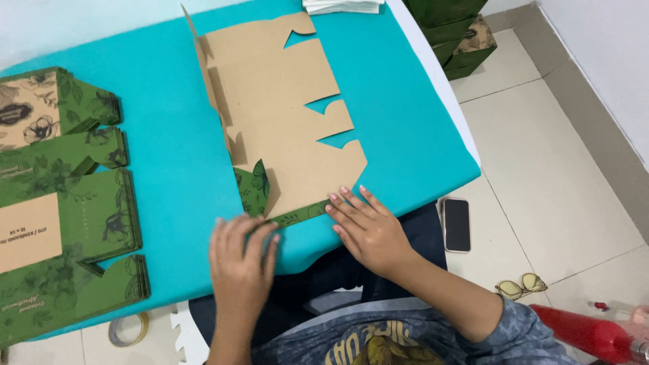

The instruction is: The person assembles a flat-packed cardboard box by folding the sides and tucking in the tabs. They then place a white tissue paper inside the box and close the lid.

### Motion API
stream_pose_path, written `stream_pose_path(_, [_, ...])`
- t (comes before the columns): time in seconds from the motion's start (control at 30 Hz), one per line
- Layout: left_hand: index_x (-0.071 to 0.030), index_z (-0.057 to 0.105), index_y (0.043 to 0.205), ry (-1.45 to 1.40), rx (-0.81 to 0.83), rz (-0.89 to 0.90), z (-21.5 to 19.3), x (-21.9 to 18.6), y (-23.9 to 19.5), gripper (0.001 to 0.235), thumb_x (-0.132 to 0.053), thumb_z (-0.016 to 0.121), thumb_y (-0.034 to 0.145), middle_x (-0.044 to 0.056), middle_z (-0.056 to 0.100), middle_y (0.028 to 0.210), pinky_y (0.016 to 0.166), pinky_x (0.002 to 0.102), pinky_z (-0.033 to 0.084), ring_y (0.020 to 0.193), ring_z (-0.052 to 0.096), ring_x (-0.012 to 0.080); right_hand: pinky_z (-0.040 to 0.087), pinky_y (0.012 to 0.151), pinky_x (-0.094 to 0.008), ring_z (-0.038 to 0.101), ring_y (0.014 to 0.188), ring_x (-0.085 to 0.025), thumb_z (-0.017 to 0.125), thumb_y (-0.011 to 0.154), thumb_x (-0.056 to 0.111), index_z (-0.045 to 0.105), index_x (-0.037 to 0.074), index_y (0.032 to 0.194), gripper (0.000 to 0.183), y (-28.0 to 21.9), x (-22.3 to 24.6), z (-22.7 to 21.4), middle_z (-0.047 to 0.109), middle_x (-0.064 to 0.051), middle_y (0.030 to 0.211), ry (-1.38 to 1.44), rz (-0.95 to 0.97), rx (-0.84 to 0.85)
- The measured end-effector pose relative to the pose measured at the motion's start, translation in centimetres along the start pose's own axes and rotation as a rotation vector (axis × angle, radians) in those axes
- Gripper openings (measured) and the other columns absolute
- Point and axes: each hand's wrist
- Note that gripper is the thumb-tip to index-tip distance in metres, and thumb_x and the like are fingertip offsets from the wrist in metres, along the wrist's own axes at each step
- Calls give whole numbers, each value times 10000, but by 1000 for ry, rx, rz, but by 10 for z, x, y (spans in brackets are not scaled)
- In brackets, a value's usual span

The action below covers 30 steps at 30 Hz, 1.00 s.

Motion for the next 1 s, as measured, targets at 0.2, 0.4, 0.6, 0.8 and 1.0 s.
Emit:
stream_pose_path(0.2, [-179,481,1368,160,163,151,53,-34,-23,584,-548,469,915,45,487,1395,1074,439,325,1268,450,239,353,1023,-459,488,1278,-231,458,992,208,622,60,1229,324,6,7,-6,566,-92,1328,-75,73,52])
stream_pose_path(0.4, [-189,543,1316,301,95,105,59,-37,-24,507,-482,554,902,-16,587,1163,906,387,409,1030,551,183,260,1011,-485,523,1229,-223,466,972,296,650,135,1148,302,46,-38,-19,630,-42,1246,184,145,134])
stream_pose_path(0.6, [-157,455,1380,180,171,174,54,-39,-19,629,-481,610,864,95,452,1376,1095,480,316,1250,430,273,89,1135,-488,143,1428,-299,373,970,450,342,74,1437,600,101,-93,30,217,-120,1535,194,250,433])
stream_pose_path(0.8, [-121,432,1405,290,204,153,45,-35,-37,683,-563,496,889,21,429,1450,1093,409,314,1347,376,193,51,1138,-475,151,1434,-249,306,983,467,318,159,1462,569,84,-79,43,233,-75,1542,-27,192,378])
stream_pose_path(1.0, [-142,438,1398,205,172,175,39,-39,-19,621,-520,520,912,74,425,1437,1105,483,300,1326,389,279,-7,1133,-483,129,1435,-252,262,994,453,294,163,1471,560,83,-70,25,207,-63,1547,43,194,440])
Point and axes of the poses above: each hand's wrist, its own y-axis towards the middle knuckle, its own z-axis out of the palm, x = y × z
